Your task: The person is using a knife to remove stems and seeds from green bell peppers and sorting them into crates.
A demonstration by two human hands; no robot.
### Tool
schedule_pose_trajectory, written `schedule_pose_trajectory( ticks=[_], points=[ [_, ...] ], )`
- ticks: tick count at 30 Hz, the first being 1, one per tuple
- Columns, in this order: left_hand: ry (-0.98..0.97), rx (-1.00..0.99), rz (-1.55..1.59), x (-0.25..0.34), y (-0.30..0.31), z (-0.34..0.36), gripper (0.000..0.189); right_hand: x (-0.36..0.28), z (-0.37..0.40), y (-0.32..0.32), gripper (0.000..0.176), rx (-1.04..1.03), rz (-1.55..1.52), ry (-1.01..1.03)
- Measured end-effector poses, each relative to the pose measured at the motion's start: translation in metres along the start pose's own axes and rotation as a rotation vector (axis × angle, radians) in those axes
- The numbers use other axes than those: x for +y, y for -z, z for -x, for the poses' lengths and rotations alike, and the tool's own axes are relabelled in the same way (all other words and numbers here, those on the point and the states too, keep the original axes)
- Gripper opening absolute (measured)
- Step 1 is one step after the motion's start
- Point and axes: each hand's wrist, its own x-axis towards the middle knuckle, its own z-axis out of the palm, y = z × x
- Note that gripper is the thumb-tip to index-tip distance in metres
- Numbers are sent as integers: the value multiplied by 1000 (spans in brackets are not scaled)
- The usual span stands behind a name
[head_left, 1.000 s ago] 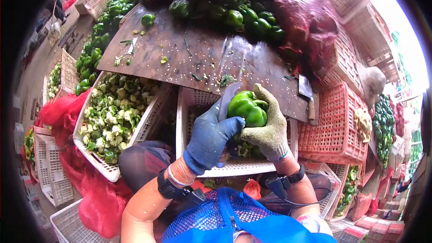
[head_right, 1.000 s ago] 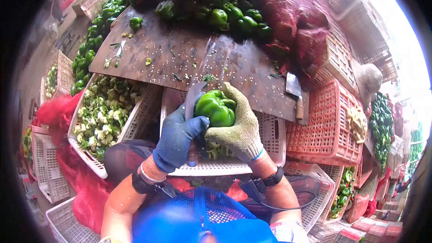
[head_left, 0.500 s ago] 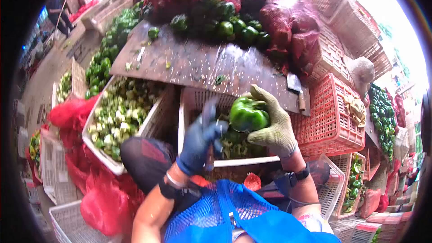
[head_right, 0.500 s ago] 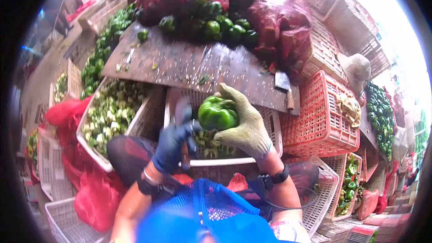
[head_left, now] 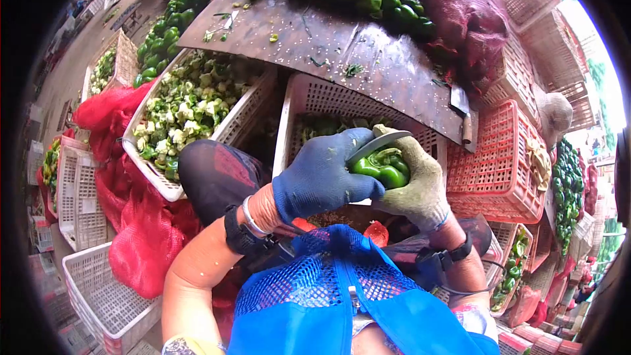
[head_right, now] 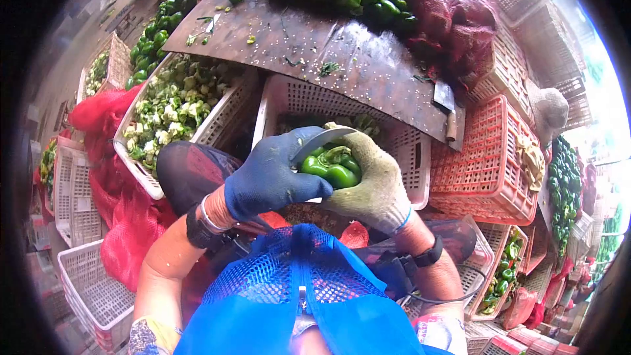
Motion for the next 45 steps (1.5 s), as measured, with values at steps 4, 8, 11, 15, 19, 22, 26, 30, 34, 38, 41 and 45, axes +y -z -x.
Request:
schedule_pose_trajectory(
  ticks=[4, 8, 11, 15, 19, 22, 26, 30, 34, 38, 41, 45],
  points=[
    [49, -48, -68, -2, 3, -2, 64, 18, -4, 15, 81, -114, -200, -101],
    [-70, -41, -40, -23, 7, -15, 50, 56, -8, 25, 68, -191, -705, -130],
    [169, -6, -492, -43, 22, -40, 53, 58, -5, 33, 83, -102, -872, -154],
    [-232, 254, -444, -47, 7, -45, 55, 80, -5, 33, 78, -61, -855, -239],
    [-299, 10, -414, -20, -12, -61, 53, 69, -15, 27, 106, -194, -488, -221],
    [-246, -103, -377, -16, -17, -64, 58, 92, -16, 25, 105, -301, -876, -316],
    [-181, -57, -220, -30, -22, -56, 49, 89, -17, 15, 107, -300, -982, -333],
    [-84, 14, -96, -46, -21, -50, 38, 58, -12, 5, 84, -29, -800, -278],
    [205, 62, 198, -46, -33, -42, 33, 70, -6, -23, 58, 371, -348, -112],
    [114, 88, -165, -48, -42, -35, 45, 61, -9, -21, 39, 346, -306, -122],
    [65, 138, -157, -50, -43, -29, 46, 48, -10, -14, 36, 216, -504, -276],
    [-3, 192, -142, -53, -47, -16, 33, 60, -13, -18, 38, 104, -775, -433]
  ],
)
